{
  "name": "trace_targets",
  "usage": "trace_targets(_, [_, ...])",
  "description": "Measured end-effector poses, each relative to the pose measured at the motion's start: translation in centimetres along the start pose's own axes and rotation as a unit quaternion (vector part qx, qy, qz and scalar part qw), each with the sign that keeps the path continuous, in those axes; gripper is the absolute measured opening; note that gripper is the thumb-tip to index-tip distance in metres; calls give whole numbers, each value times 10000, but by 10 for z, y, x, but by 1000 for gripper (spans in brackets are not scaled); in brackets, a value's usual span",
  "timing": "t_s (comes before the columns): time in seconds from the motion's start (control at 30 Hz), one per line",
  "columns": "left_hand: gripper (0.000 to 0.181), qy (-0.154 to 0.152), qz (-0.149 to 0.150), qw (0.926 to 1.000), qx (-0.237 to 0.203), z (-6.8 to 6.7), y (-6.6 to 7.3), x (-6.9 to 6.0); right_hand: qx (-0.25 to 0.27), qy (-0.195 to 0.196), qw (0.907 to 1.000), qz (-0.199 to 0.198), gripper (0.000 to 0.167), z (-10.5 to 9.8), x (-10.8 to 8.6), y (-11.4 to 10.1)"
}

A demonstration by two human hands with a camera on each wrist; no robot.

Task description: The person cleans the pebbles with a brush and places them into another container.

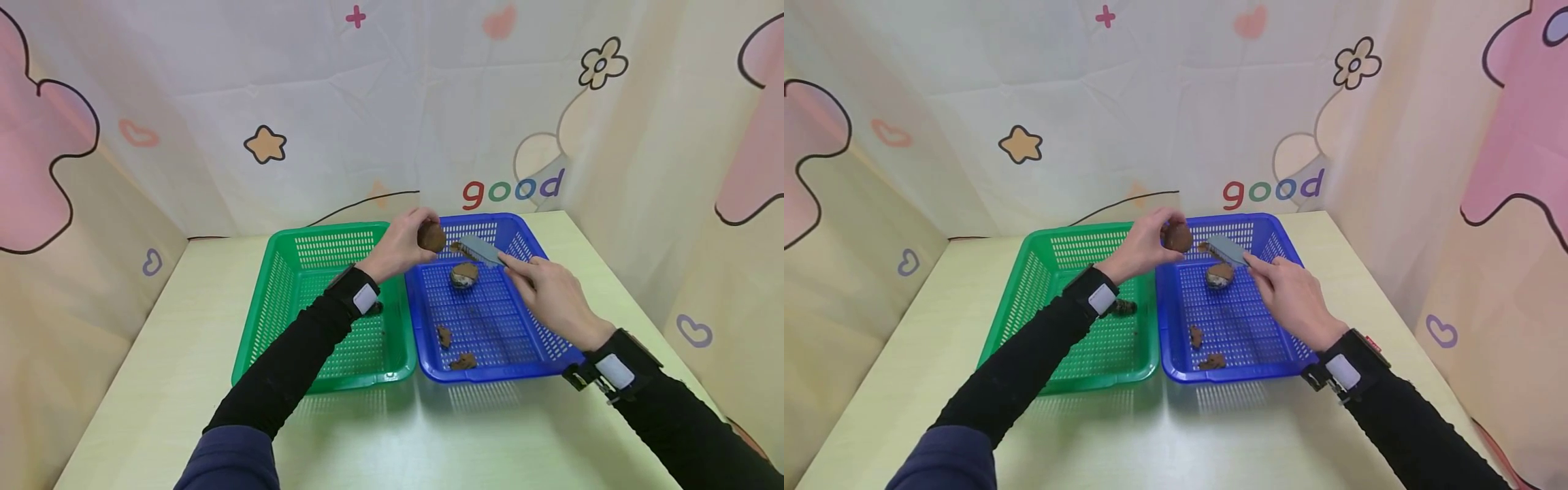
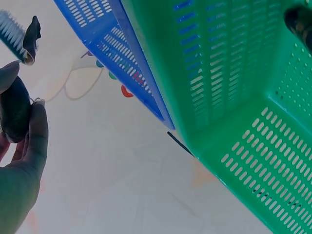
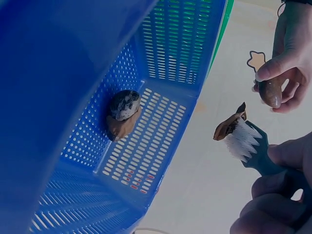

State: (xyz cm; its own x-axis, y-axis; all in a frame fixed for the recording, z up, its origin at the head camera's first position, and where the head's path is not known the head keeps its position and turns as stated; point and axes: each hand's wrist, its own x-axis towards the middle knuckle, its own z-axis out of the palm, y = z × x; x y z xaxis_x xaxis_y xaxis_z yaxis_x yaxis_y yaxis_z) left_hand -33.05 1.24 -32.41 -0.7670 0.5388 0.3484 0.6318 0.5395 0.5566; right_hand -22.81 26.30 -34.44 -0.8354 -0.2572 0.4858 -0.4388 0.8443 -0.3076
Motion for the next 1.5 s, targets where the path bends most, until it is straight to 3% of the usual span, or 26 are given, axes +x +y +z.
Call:
trace_targets(0.23, [51, 174, 284, 9994, 138, -1, -4, -3, 13, -49, 10000, 17, 36, 1, -1, 1])
trace_targets(0.5, [50, 215, 323, 9990, 217, -1, -10, -6, 17, -129, 9999, 75, 37, 1, -1, -1])
trace_targets(1.13, [50, 173, -26, 9994, 313, -14, -31, -28, -45, -39, 9999, -93, 34, 6, -2, -4])
trace_targets(1.5, [51, 255, -343, 9985, 344, -21, -53, -43, -107, -49, 9998, -143, 35, 9, -1, -5])
